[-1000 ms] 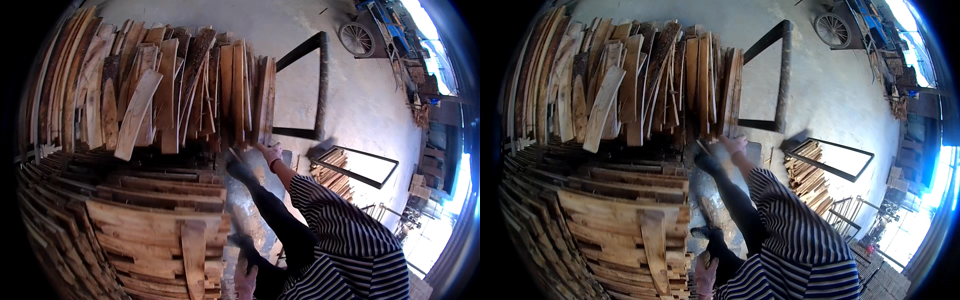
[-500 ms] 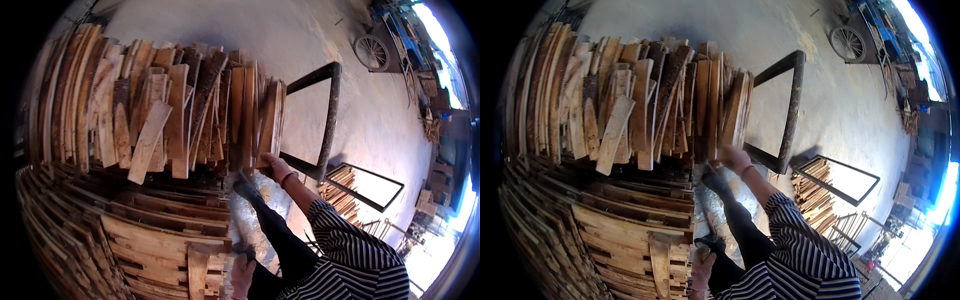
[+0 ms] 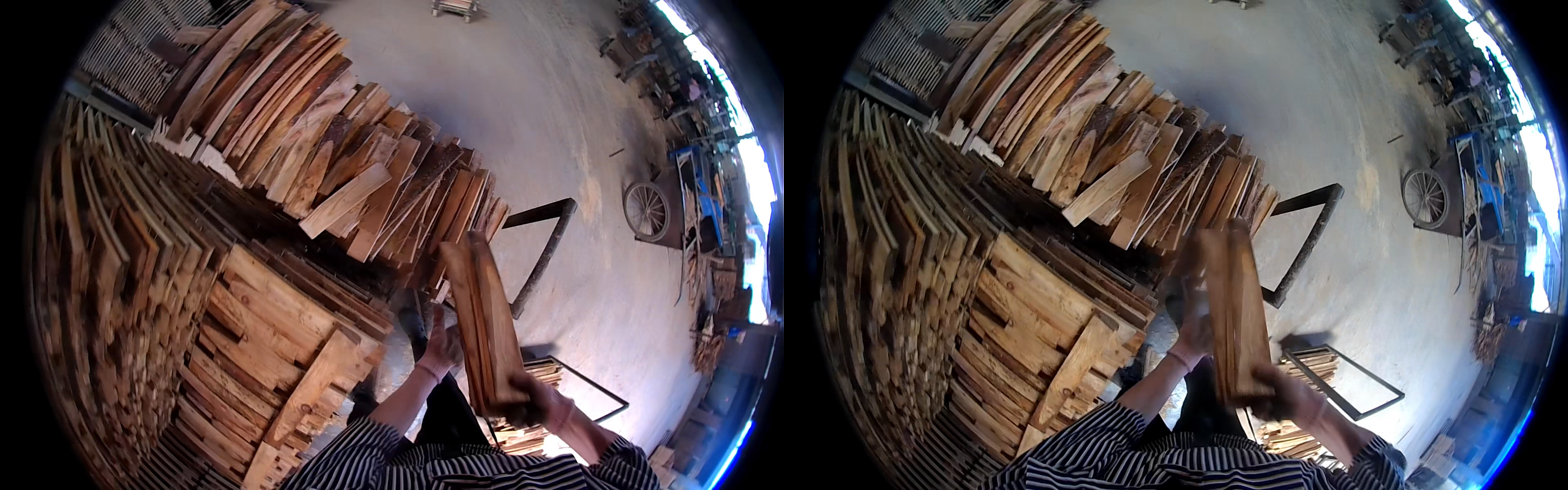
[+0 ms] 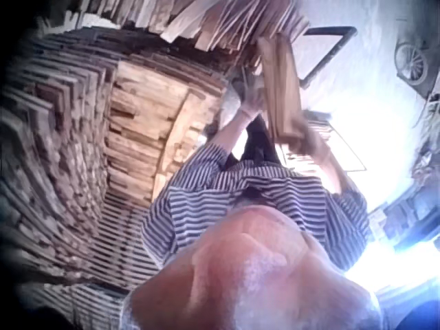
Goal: The person repeatedly picks up wooden planks from a large pile and stacks them onto a metal rack. The task involves lifting, aligning, and placing the planks one by one to build a neat stack. The person wears gloves and works in a warehouse environment filled with lumber.
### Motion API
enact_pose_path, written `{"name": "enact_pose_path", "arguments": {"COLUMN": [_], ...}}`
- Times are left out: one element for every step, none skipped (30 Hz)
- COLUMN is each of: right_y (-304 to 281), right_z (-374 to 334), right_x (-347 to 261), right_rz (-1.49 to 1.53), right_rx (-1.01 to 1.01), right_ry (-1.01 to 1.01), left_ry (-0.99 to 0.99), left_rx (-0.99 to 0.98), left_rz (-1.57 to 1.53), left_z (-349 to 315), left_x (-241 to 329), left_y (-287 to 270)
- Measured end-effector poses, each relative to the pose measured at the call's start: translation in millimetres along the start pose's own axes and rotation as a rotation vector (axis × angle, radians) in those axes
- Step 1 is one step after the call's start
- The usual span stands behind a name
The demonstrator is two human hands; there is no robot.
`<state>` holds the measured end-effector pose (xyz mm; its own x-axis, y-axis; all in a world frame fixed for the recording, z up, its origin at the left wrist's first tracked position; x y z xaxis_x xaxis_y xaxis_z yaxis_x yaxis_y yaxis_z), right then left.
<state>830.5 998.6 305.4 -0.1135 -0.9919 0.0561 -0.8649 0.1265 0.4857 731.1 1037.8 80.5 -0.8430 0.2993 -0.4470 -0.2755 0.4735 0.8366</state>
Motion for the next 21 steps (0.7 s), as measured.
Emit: {"name": "enact_pose_path", "arguments": {"right_y": [-15,-8,-1,-49,-78,-102,-73,-41,10,58,111,152,185,202,211,228,250,281,312,343,368], "right_z": [-16,-34,-56,-57,-54,-52,-32,-18,-1,14,36,67,89,105,132,147,149,143,137,134,140], "right_x": [31,43,56,77,85,92,70,47,35,22,26,32,45,48,53,62,79,85,93,114,126], "right_rz": [0.126,0.142,0.160,0.006,-0.188,-0.383,-0.771,-1.169,-1.289,-1.409,-1.273,-1.391,-1.513,-1.413,-1.304,-1.195,-1.333,-1.459,-1.579,-1.675,-1.735], "right_rx": [-0.151,-0.168,-0.182,-0.066,-0.128,-0.193,-0.176,-0.081,-0.083,-0.044,-0.042,0.091,0.219,0.062,-0.103,-0.284,-0.320,-0.342,-0.365,-0.398,-0.459], "right_ry": [0.096,0.098,0.104,0.216,0.239,0.254,0.079,-0.082,-0.274,-0.468,-0.540,-0.524,-0.512,-0.636,-0.743,-0.809,-0.861,-0.938,-1.021,-0.980,-0.990], "left_ry": [0.181,0.351,0.374,0.403,0.429,0.454,0.484,0.512,0.535,0.548,0.588,0.630,0.682,0.845,0.927,1.028,1.078,1.109,1.129,1.122,1.090], "left_rx": [0.076,0.166,0.119,0.070,0.022,0.029,0.036,0.031,0.027,-0.071,-0.073,-0.071,-0.063,0.073,0.019,-0.010,0.113,0.229,0.354,0.545,0.718], "left_rz": [0.087,0.168,0.135,0.102,0.070,0.084,0.156,0.226,0.294,0.383,0.423,0.460,0.493,0.642,0.814,0.975,1.061,1.149,1.228,1.335,1.437], "left_z": [3,-2,-14,-33,-58,-87,-114,-132,-149,-176,-202,-228,-261,-284,-306,-336,-374,-403,-433,-472,-496], "left_x": [9,15,12,16,16,13,24,36,47,43,59,76,91,96,106,113,117,121,125,128,131], "left_y": [-3,-6,6,17,31,38,44,53,63,117,113,105,100,144,183,209,213,220,227,227,231]}}
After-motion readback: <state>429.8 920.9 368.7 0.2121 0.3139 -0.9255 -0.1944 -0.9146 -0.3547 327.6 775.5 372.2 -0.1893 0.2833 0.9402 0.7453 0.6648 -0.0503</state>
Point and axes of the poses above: each hand's wrist, its own z-axis towards the middle knuckle, its own y-axis out of the palm, x = y × z, the point moved 8 cm from there along z, towards the middle knuckle, and after that the axes turned 2 degrees about -x, right-handed, at the moved point
